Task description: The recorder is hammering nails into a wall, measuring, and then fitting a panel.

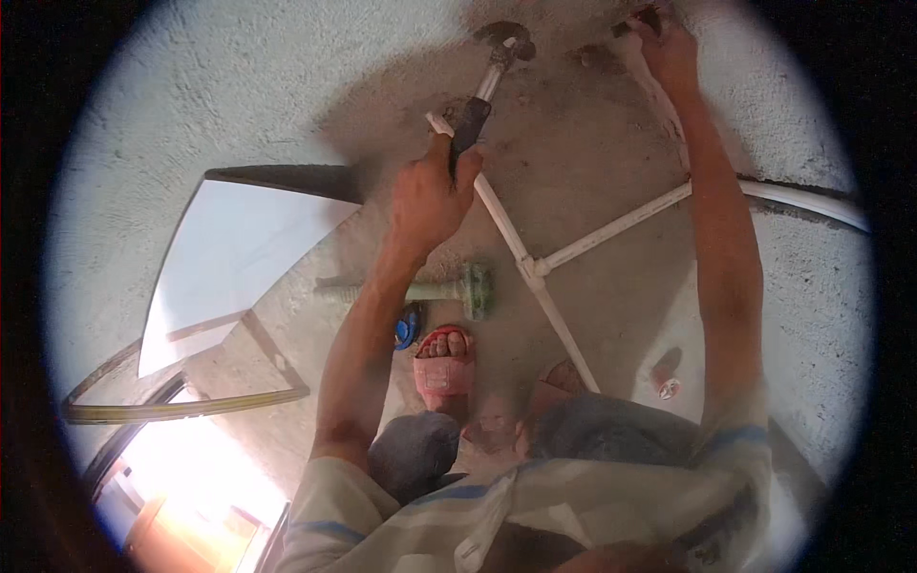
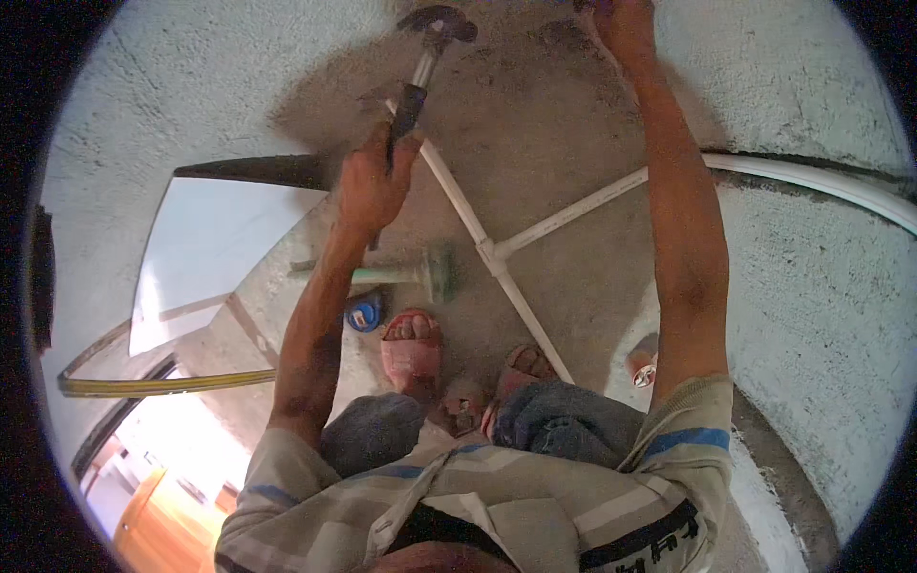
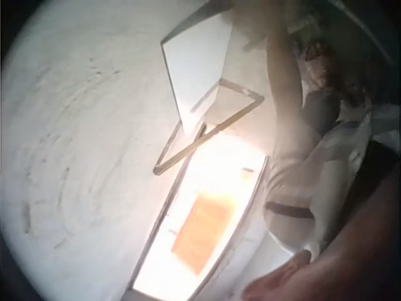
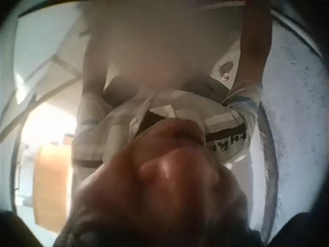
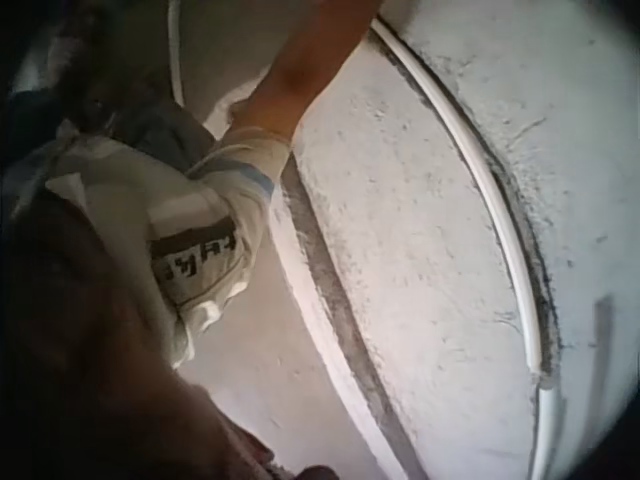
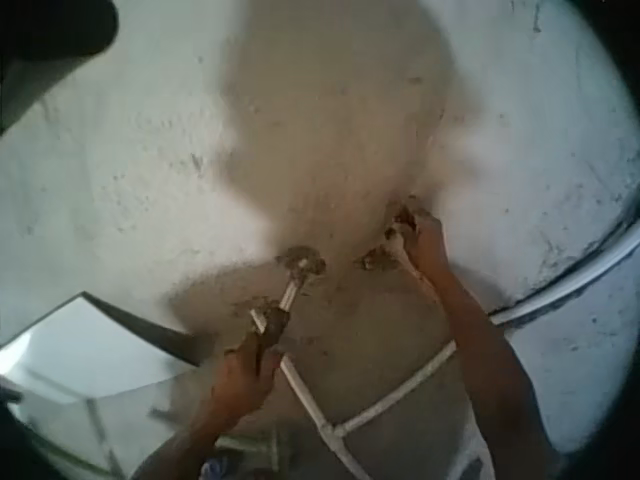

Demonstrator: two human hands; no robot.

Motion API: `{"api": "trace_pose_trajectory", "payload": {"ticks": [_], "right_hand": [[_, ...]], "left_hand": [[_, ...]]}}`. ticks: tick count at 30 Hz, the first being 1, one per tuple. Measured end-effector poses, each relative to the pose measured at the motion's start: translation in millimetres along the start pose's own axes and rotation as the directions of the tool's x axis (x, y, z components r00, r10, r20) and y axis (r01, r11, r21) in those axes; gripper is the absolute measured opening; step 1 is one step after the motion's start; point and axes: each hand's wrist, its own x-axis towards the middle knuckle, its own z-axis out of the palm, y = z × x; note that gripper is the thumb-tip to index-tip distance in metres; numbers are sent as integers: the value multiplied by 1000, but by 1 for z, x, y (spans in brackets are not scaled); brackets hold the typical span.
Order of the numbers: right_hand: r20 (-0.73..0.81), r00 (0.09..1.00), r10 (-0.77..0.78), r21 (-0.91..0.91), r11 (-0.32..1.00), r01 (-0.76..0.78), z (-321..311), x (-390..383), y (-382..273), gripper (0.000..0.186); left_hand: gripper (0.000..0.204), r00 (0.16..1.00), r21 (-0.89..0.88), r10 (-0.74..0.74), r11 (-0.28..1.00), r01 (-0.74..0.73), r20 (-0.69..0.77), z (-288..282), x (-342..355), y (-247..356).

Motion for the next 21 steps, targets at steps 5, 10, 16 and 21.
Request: {"api": "trace_pose_trajectory", "payload": {"ticks": [5,10,16,21], "right_hand": [[94,984,152,-317,942,-115,10,-12,22,39],[51,991,125,-68,990,-122,-1,-9,-4,32],[-72,997,-14,-396,918,-16,3,-26,46,32],[197,980,19,-100,995,1,57,-42,-21,30]], "left_hand": [[32,1000,-11,-24,1000,24,3,-1,-3,-5],[33,999,-8,-39,999,39,9,-5,-2,-13],[33,999,-127,-34,991,33,-3,9,5,12],[32,996,-154,42,987,-54,-83,20,-2,4]]}}
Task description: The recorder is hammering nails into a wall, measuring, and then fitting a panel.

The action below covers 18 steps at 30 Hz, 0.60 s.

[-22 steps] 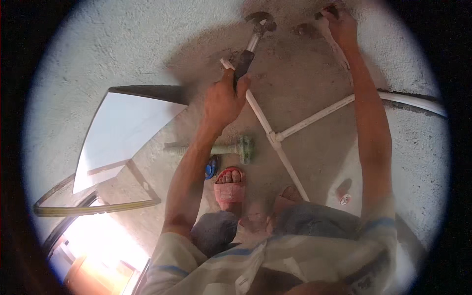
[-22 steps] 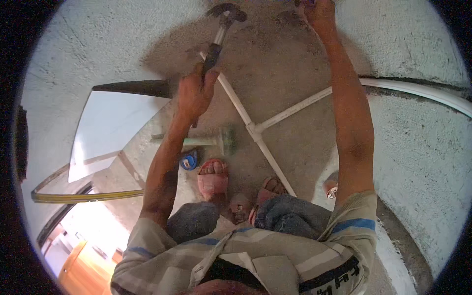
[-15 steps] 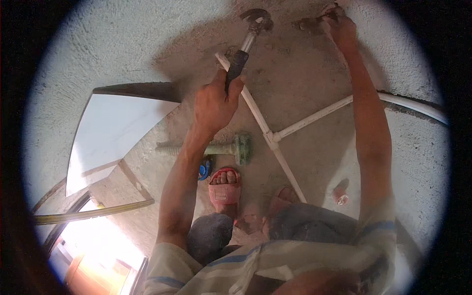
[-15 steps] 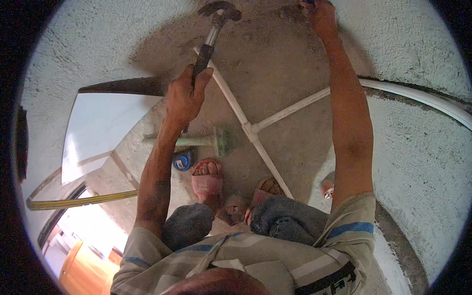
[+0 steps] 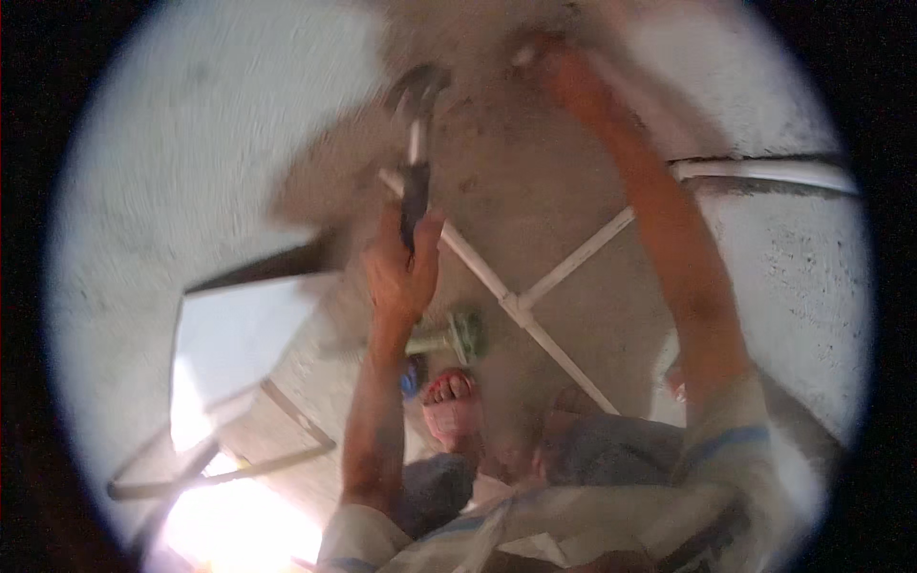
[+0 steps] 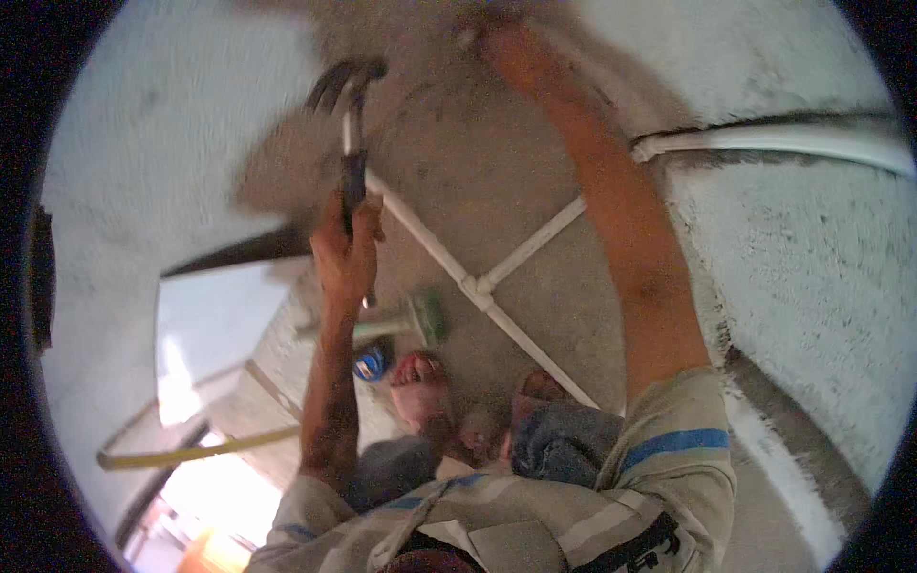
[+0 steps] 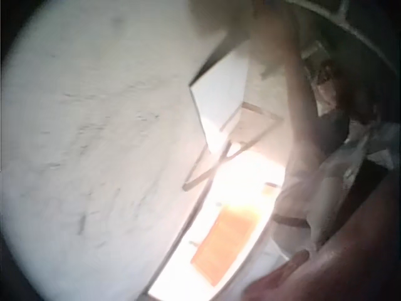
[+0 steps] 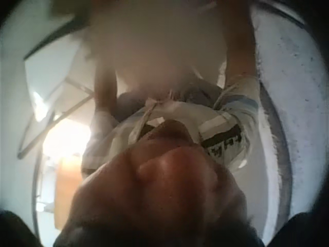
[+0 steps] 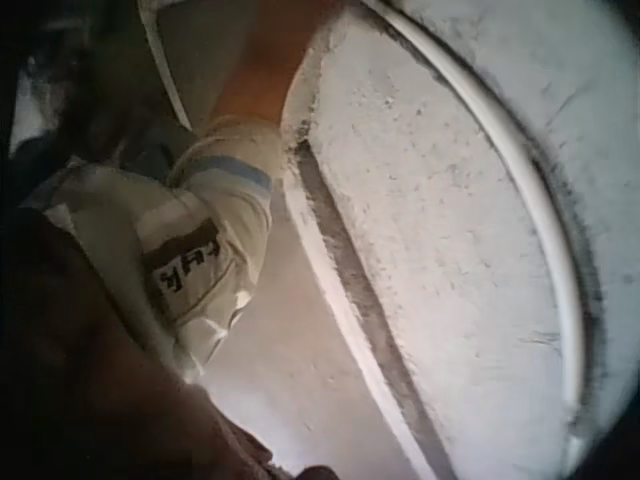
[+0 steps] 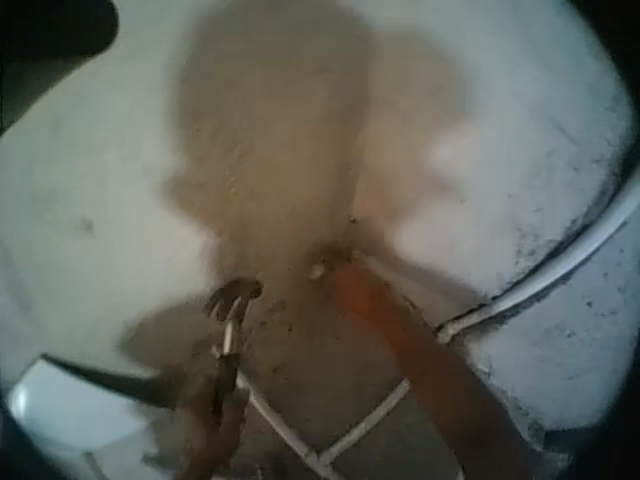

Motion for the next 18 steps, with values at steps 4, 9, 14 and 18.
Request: {"api": "trace_pose_trajectory", "payload": {"ticks": [4,9,14,18], "right_hand": [[-85,990,-113,12,993,114,14,-14,-9,35],[-111,993,-24,12,1000,25,16,-18,-26,35],[-76,993,93,146,986,-82,25,-10,-12,38],[81,963,255,416,870,-265,5,-7,-32,36]], "left_hand": [[28,970,-180,-216,956,233,111,13,7,28],[28,981,-350,-196,919,183,-2,27,-5,36],[25,963,-488,-268,837,247,26,36,4,48],[20,952,-546,-218,835,67,-216,53,6,61]]}}
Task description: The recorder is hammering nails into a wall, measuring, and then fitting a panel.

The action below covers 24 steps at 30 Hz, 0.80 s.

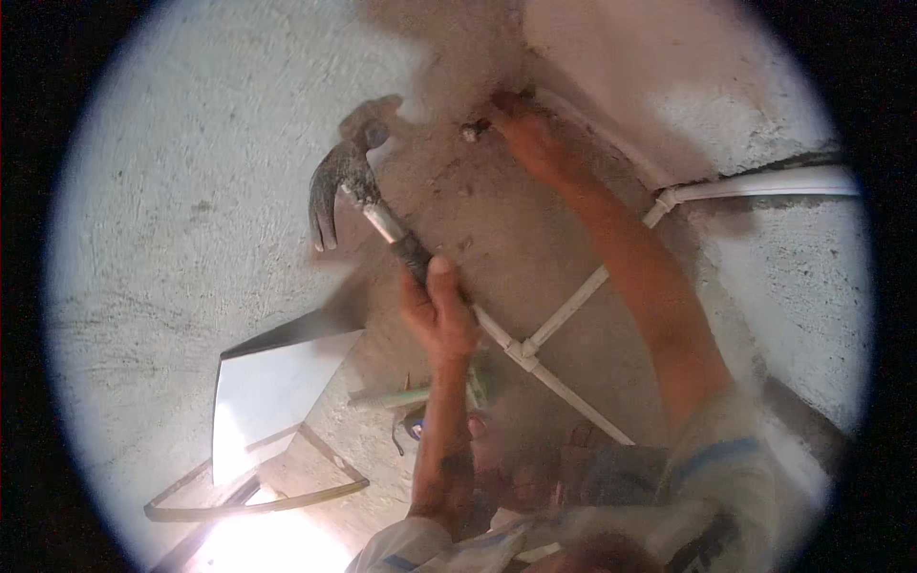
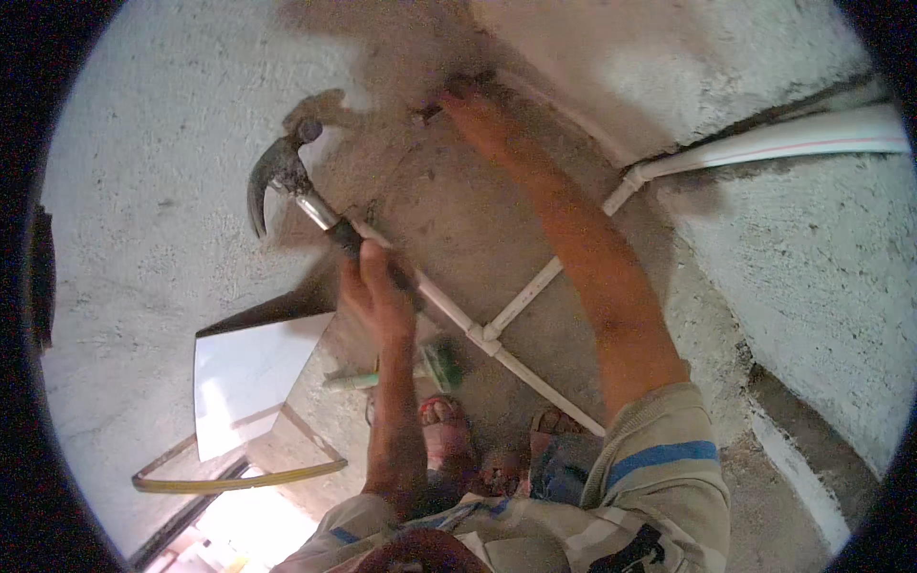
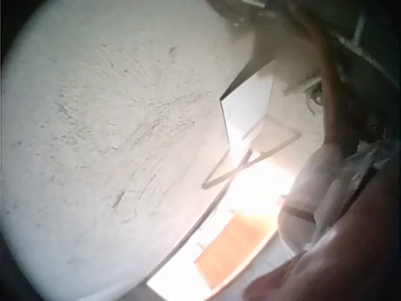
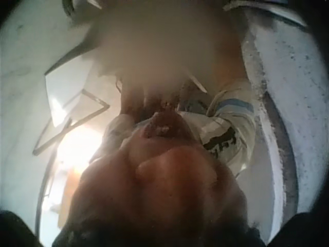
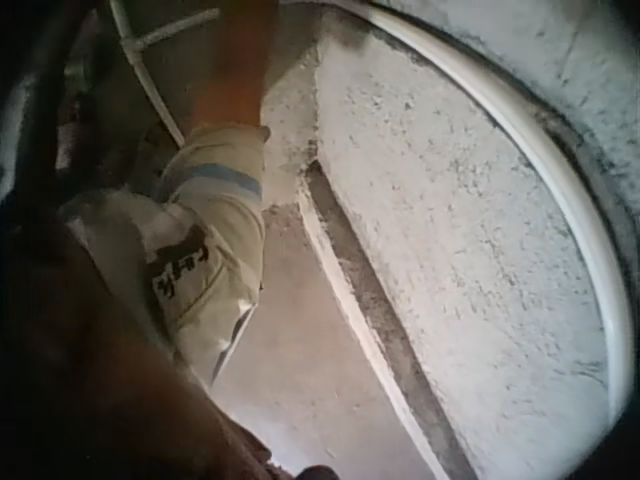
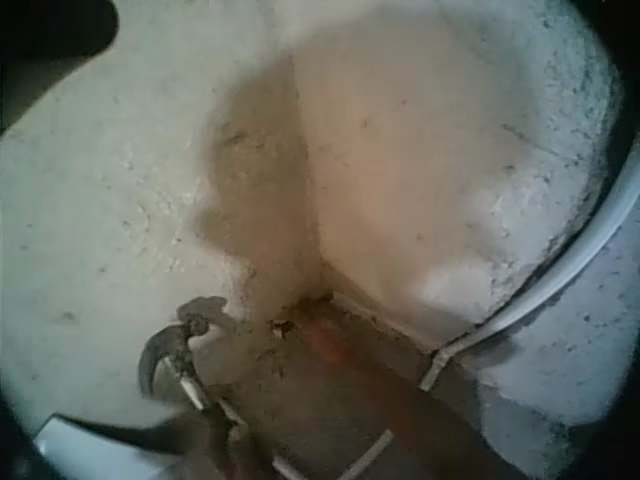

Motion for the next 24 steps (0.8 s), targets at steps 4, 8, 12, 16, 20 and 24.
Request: {"api": "trace_pose_trajectory", "payload": {"ticks": [4,8,12,16,20,24], "right_hand": [[-1,992,-125,6,992,125,-22,2,-5,34],[181,984,7,87,996,-23,-20,10,2,37],[-35,954,-298,-189,939,287,-10,5,23,49],[21,997,-69,-82,994,70,-13,5,21,29],[99,987,-124,61,991,118,-18,7,2,34],[54,902,-428,-273,863,425,-24,17,24,35]], "left_hand": [[19,979,-290,-168,948,130,-113,47,-10,-16],[38,1000,352,-17,936,23,-21,72,0,-77],[25,972,174,-233,957,232,-18,40,-2,-26],[5,895,40,436,900,-434,-90,-20,0,44],[2,880,-686,319,552,-474,-352,-2,0,51],[21,1000,397,-28,918,26,-1,63,4,-80]]}}
